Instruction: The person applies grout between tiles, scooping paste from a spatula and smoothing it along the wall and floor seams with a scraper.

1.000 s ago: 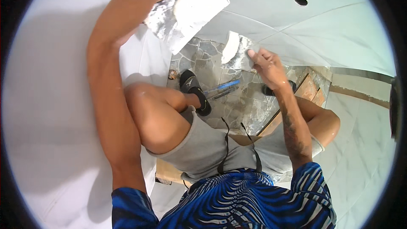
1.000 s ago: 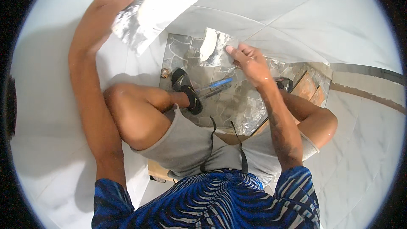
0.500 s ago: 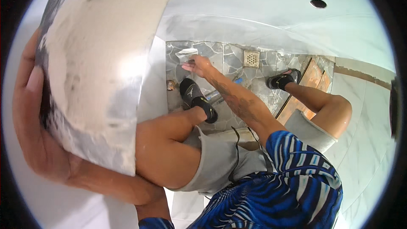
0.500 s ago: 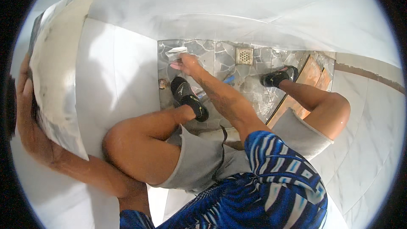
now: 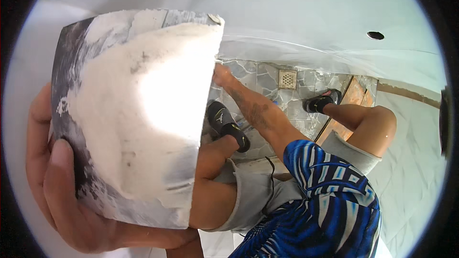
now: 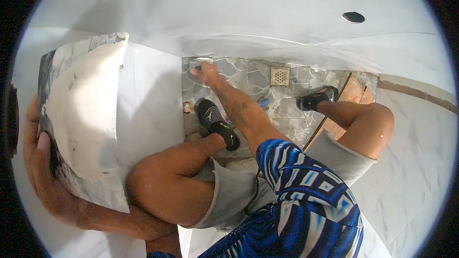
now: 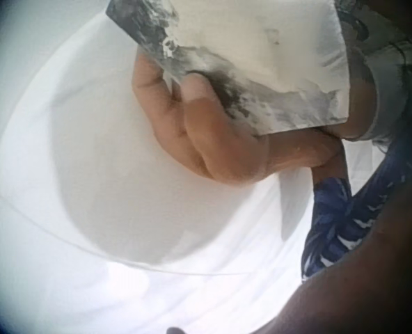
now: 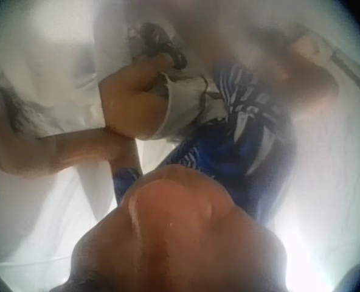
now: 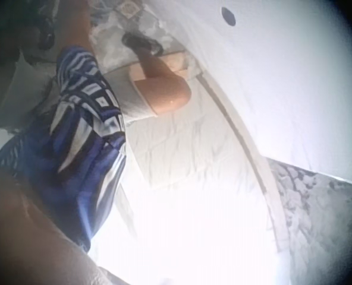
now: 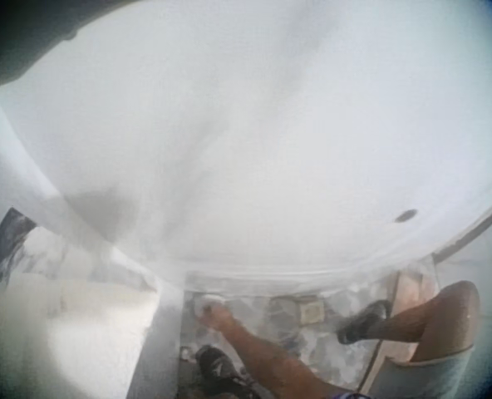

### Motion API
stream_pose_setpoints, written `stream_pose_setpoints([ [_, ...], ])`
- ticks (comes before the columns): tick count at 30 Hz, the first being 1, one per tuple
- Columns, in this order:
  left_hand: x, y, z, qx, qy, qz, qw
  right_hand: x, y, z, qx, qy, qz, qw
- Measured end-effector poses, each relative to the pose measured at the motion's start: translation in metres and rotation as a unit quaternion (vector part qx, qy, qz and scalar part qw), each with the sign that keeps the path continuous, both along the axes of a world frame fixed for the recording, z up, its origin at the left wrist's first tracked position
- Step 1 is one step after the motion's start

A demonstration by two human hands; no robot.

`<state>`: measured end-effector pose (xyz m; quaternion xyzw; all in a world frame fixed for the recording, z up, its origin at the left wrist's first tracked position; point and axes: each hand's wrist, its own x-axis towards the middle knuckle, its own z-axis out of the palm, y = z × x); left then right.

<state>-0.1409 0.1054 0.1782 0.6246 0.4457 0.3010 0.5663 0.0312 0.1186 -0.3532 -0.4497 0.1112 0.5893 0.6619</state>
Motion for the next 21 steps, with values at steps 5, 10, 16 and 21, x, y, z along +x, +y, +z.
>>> stream_pose_setpoints([
  [5,-0.043,-0.015,-0.011,-0.02,0.04,0.046,0.998,-0.053,0.031,0.031,-0.004,0.094,-0.067,0.993],
  [10,-0.009,-0.081,-0.035,-0.003,0.005,0.066,0.998,0.077,-0.022,-0.039,0.127,-0.501,0.078,0.852],
  [16,-0.037,-0.11,-0.07,0.076,0.188,0.034,0.979,-0.079,-0.028,0.02,0.024,0.075,-0.015,0.997],
  [21,-0.021,-0.129,-0.086,-0.031,0.034,0.048,0.998,-0.057,-0.015,0.021,0.002,0.109,-0.038,0.993],
])
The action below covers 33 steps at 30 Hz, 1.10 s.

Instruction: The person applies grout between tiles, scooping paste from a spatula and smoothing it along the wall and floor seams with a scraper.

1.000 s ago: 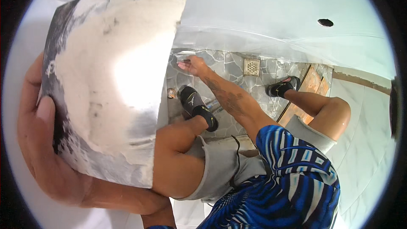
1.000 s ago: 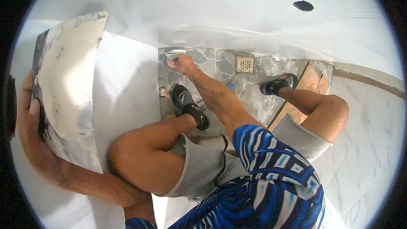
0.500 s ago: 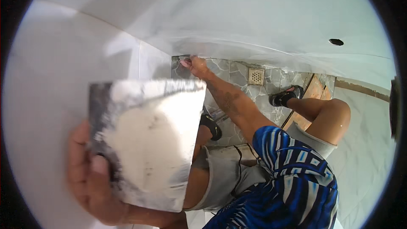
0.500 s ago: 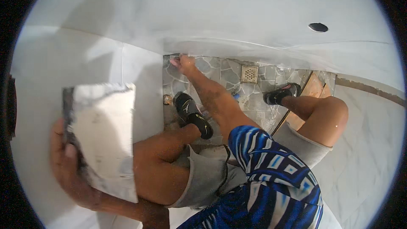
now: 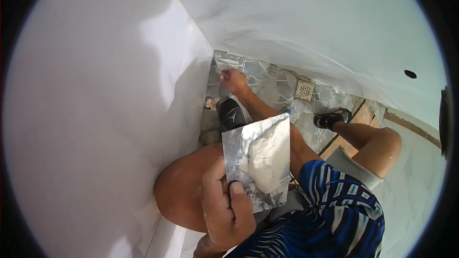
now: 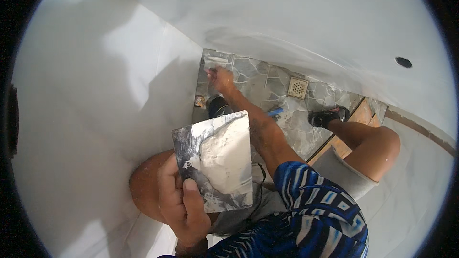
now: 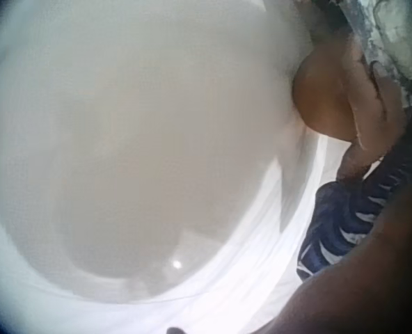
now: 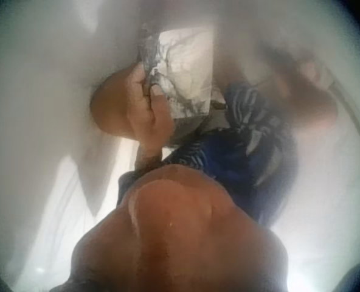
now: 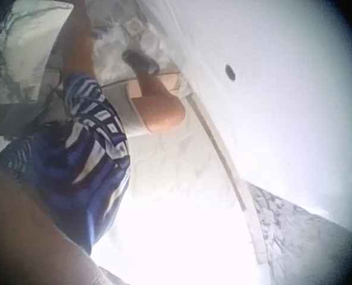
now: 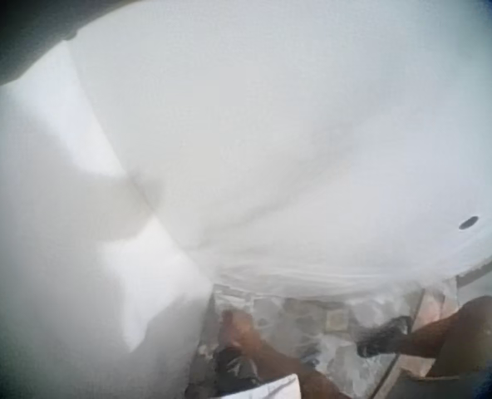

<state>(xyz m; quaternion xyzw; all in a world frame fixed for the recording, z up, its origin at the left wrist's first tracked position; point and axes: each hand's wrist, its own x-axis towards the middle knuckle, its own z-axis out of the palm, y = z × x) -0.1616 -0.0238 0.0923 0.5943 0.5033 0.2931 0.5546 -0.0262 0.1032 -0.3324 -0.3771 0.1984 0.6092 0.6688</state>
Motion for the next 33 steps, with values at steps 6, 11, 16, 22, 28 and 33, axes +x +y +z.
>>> stream_pose_setpoints([
  [6,-0.003,-0.008,0.009,0.009,-0.024,0.021,0.999,-0.008,0.037,0.023,-0.035,-0.005,-0.022,0.999],
  [11,-0.001,-0.016,0.016,-0.036,-0.091,0.047,0.994,0.015,0.059,0.017,-0.009,0.031,-0.102,0.994],
  [16,-0.004,-0.008,0.015,-0.022,-0.14,0.059,0.988,-0.022,0.031,0.02,0.049,0.097,-0.128,0.986],
  [22,-0.005,0.0,0.008,-0.008,-0.152,0.009,0.988,0.002,-0.008,-0.004,0.043,0.046,-0.018,0.998],
  [28,-0.016,-0.001,0.017,-0.037,-0.118,0.0,0.992,-0.019,0.034,0.027,-0.038,0.025,-0.023,0.999],
  [33,-0.014,0.003,-0.014,0.085,-0.277,-0.038,0.956,0.012,0.069,0.018,0.011,0.03,-0.073,0.997],
])
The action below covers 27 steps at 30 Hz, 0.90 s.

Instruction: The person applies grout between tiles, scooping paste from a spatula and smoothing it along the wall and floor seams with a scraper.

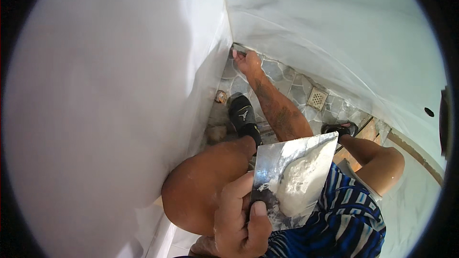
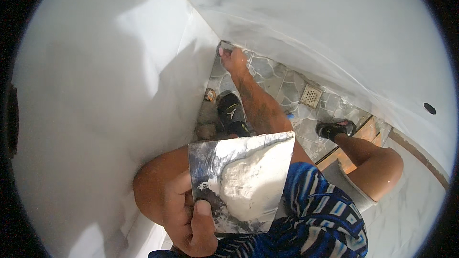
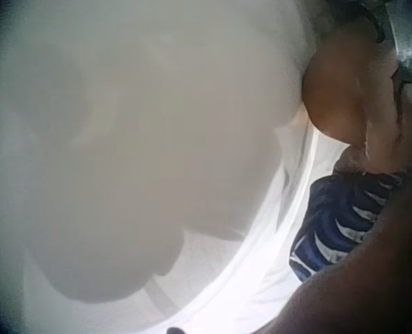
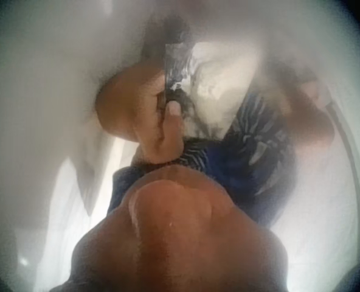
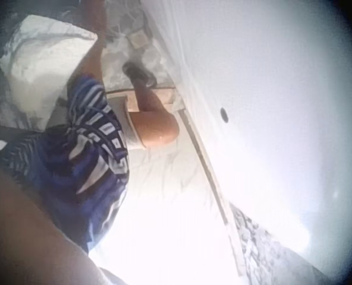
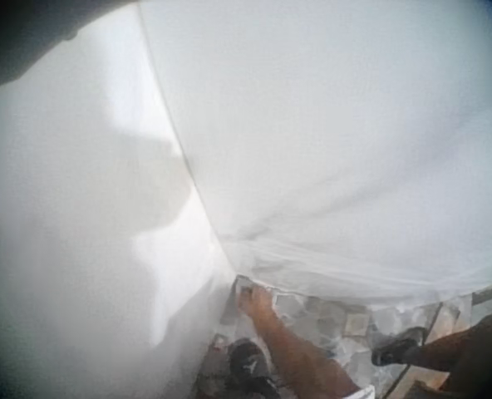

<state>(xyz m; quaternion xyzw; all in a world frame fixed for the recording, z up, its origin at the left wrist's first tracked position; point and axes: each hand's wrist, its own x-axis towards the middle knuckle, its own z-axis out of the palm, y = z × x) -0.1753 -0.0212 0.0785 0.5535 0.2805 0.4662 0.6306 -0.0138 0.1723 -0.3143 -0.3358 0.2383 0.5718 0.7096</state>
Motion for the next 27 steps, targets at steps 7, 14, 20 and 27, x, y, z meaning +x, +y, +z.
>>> stream_pose_setpoints([
  [7,0.003,0.006,0.027,-0.055,0.182,0.024,0.982,-0.021,-0.054,0.005,0.089,0.046,-0.029,0.995],
  [14,0.004,0.014,0.012,-0.113,0.26,0.046,0.958,0.015,-0.166,0.09,0.029,-0.128,0.307,0.943],
  [20,0.036,0.021,-0.025,-0.193,0.169,0.069,0.964,0.109,-0.222,0.21,-0.094,-0.473,0.256,0.838],
  [27,0.064,0.04,-0.059,-0.325,0.082,0.017,0.942,0.135,-0.231,0.339,0.022,-0.764,0.286,0.578],
])
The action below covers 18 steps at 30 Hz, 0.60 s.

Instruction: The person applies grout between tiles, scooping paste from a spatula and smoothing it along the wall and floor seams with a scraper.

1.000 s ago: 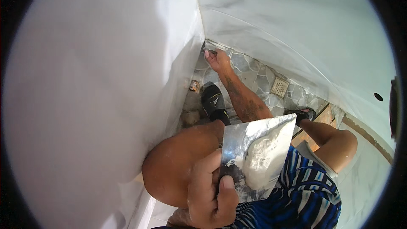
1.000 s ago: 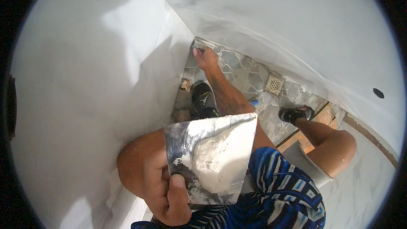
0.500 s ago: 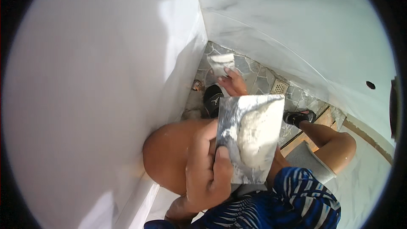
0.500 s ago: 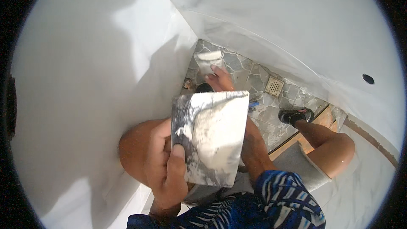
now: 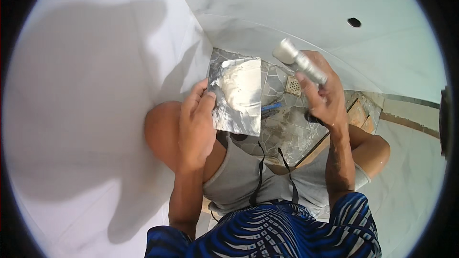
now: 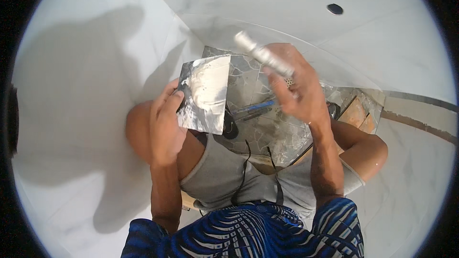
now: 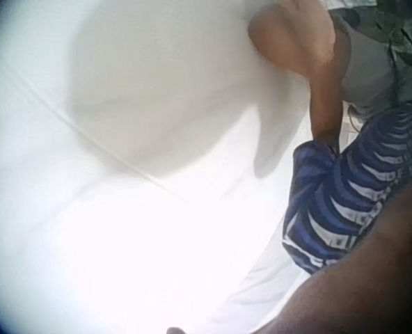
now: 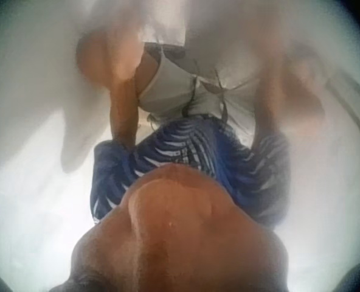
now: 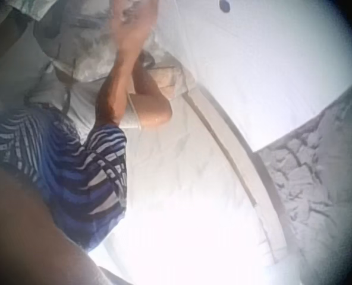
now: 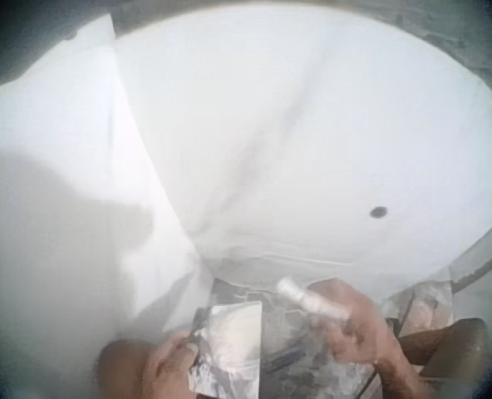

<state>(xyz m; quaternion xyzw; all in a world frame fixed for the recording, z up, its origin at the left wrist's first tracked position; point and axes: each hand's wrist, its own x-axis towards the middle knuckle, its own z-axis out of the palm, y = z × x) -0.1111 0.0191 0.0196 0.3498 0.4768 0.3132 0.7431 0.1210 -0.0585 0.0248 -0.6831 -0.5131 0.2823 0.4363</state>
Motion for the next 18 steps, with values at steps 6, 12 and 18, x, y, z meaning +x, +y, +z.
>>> stream_pose_setpoints([
  [6,0.006,0.003,0.001,-0.036,-0.087,-0.05,0.994,-0.015,-0.013,0.021,0.118,-0.266,0.159,0.943],
  [12,-0.003,-0.01,0.0,0.002,-0.111,-0.053,0.992,-0.015,-0.042,0.036,0.05,-0.352,0.24,0.903],
  [18,-0.002,-0.015,0.02,0.04,-0.086,-0.043,0.995,0.009,-0.063,0.061,0.013,-0.407,0.259,0.876],
])
